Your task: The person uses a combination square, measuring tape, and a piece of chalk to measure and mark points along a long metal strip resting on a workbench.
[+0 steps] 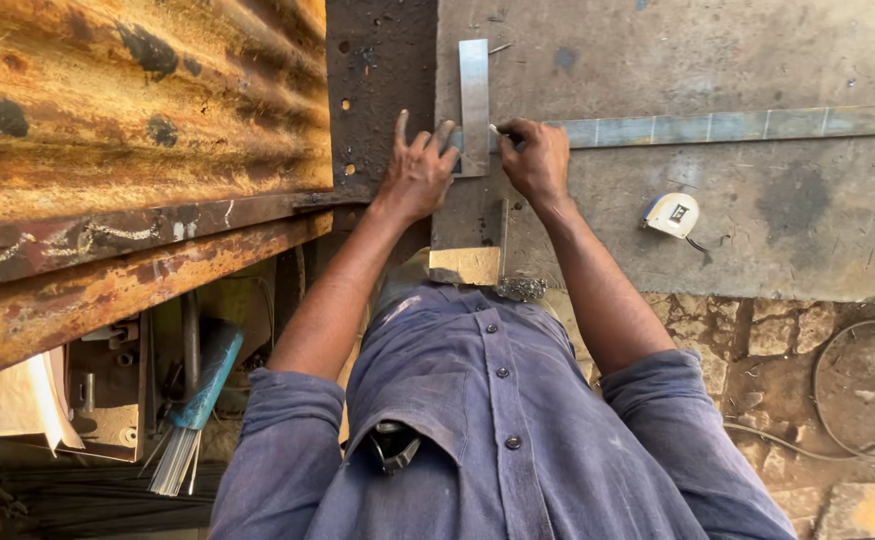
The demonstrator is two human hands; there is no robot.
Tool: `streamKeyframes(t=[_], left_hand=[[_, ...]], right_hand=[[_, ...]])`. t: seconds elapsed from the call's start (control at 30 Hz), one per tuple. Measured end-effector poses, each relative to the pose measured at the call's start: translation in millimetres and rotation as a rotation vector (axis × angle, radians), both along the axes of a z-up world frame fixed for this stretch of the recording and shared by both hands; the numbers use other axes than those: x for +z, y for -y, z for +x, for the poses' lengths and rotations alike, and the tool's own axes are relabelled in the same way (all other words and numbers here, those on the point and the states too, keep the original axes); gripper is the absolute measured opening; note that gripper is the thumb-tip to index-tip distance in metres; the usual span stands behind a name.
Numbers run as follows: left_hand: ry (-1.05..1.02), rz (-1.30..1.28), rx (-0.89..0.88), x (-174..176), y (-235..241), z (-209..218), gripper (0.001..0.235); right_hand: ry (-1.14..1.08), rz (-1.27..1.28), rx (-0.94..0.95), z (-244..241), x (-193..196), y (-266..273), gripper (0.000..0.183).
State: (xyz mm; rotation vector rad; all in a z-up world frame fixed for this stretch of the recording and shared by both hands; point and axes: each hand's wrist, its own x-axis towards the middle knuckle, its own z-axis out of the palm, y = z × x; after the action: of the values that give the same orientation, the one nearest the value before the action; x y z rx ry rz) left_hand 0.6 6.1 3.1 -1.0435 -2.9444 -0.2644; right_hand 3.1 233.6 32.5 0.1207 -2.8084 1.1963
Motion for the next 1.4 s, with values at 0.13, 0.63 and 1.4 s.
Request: streamKeyframes(t=[0.13,0.63,1.4], left_hand=[[-0.030,0.025,-0.033,-14.1,4.2,-4.7,0.019],[0.006,0.019,-0.040,-5.4,2.4,-5.3,0.028],[0.183,0.253,0.462,-20.3,70.3,16.0,0.050]], right_hand=[[-0.018,0.078,0.006,-7.0,-4.3,1.8,0.013],[0.093,0.181,0.033,-19.9,-0.9,4.0,0.011],[0.457,-0.342,-0.170,127.3,41.6,-104.2,0.021]])
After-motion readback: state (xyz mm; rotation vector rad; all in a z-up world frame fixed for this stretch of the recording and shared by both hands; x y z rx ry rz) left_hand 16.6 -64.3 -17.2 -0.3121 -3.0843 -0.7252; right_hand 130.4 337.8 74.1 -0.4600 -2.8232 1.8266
